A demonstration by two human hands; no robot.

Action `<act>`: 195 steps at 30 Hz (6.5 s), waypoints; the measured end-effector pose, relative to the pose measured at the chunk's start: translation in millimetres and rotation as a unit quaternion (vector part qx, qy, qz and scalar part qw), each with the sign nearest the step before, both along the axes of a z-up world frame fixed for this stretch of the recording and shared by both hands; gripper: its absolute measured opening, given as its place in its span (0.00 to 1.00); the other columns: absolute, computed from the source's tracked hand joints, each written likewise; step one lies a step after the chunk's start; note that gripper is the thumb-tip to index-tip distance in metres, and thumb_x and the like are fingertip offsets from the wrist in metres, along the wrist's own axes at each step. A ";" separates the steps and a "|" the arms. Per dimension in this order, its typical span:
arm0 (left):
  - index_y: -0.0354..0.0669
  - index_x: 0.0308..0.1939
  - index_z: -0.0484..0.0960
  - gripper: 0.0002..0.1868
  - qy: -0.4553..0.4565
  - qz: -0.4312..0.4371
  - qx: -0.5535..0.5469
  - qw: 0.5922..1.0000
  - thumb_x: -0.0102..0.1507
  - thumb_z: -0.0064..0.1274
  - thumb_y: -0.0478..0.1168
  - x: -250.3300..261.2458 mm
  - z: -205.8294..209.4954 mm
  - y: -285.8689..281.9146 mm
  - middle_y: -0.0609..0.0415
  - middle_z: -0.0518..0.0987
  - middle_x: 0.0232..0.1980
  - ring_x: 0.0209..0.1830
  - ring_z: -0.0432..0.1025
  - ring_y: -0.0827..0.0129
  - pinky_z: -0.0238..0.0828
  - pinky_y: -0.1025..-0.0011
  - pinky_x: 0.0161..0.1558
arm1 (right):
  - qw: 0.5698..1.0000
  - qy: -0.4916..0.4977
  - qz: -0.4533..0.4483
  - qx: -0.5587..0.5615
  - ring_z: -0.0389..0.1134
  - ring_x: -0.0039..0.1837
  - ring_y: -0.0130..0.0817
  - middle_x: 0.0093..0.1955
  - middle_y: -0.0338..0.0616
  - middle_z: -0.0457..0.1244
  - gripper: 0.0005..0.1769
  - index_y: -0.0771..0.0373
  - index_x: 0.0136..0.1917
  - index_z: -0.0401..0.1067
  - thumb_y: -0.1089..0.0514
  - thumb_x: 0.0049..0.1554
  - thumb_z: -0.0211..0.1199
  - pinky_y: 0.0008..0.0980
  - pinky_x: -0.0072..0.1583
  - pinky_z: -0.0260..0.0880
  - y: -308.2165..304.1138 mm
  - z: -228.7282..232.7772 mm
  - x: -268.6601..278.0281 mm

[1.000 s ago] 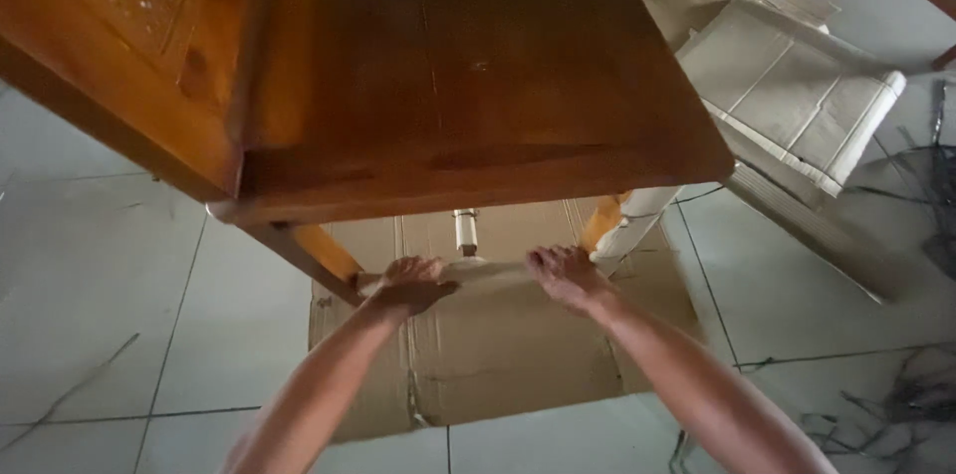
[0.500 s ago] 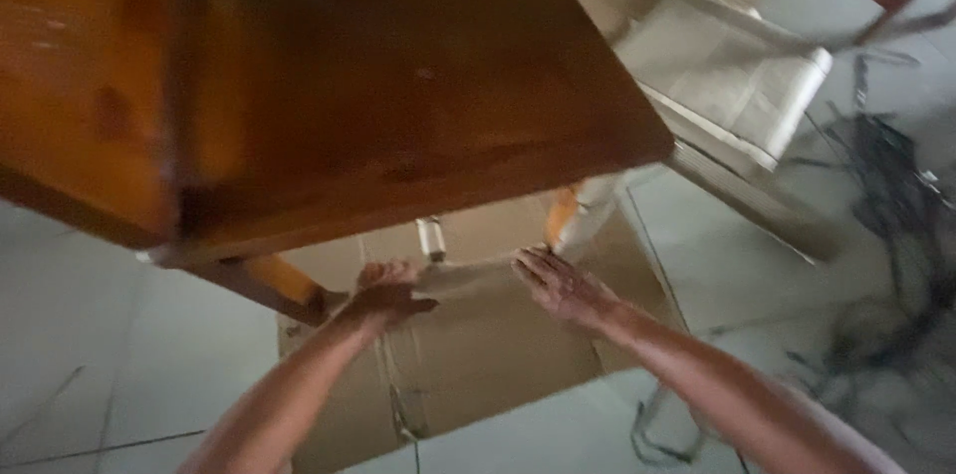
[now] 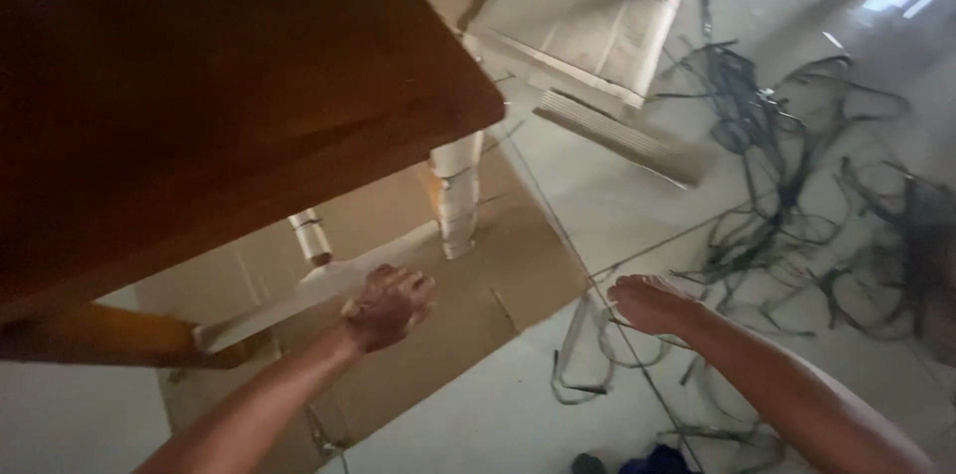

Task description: Wrapping a wooden chair leg with protective foam and securing it with plastic ties

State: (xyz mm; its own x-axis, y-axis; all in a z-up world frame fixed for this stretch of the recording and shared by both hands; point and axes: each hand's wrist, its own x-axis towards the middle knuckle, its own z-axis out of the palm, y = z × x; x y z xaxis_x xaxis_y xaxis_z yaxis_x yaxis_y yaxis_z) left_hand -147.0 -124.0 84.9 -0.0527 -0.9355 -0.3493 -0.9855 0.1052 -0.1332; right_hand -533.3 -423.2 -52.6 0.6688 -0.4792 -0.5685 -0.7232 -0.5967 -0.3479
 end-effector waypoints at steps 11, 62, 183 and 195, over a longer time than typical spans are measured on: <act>0.50 0.58 0.75 0.17 0.103 -0.043 0.126 0.986 0.74 0.36 0.52 -72.2 -47.5 -46.2 0.54 0.77 0.55 0.55 0.75 0.59 0.71 0.60 0.56 | 0.971 -0.067 0.224 -0.055 0.60 0.69 0.48 0.71 0.41 0.56 0.15 0.47 0.60 0.71 0.50 0.61 0.54 0.48 0.64 0.64 55.7 51.9 -24.1; 0.59 0.75 0.59 0.23 0.318 0.115 0.075 0.938 0.76 0.34 0.50 -69.2 39.2 -23.6 0.53 0.69 0.72 0.77 0.59 0.56 0.65 0.52 0.66 | 0.876 -0.181 -0.162 0.417 0.78 0.49 0.44 0.44 0.56 0.73 0.15 0.67 0.54 0.75 0.61 0.55 0.72 0.40 0.53 0.78 77.8 91.1 101.7; 0.72 0.34 0.83 0.09 0.359 0.523 -0.229 0.738 0.57 0.53 0.62 48.5 -60.4 -49.9 0.70 0.85 0.35 0.38 0.82 0.63 0.81 0.61 0.45 | 0.834 -0.441 -0.162 0.291 0.71 0.52 0.36 0.51 0.57 0.66 0.21 0.59 0.64 0.70 0.47 0.64 0.59 0.37 0.54 0.73 192.9 6.5 280.0; 0.66 0.35 0.85 0.06 0.468 0.471 -0.221 0.714 0.62 0.55 0.54 49.9 -29.7 -35.0 0.66 0.87 0.39 0.42 0.82 0.66 0.78 0.61 0.48 | 0.898 -0.402 -0.168 0.059 0.75 0.51 0.55 0.48 0.53 0.73 0.19 0.58 0.52 0.78 0.43 0.66 0.55 0.51 0.48 0.75 176.1 92.0 307.8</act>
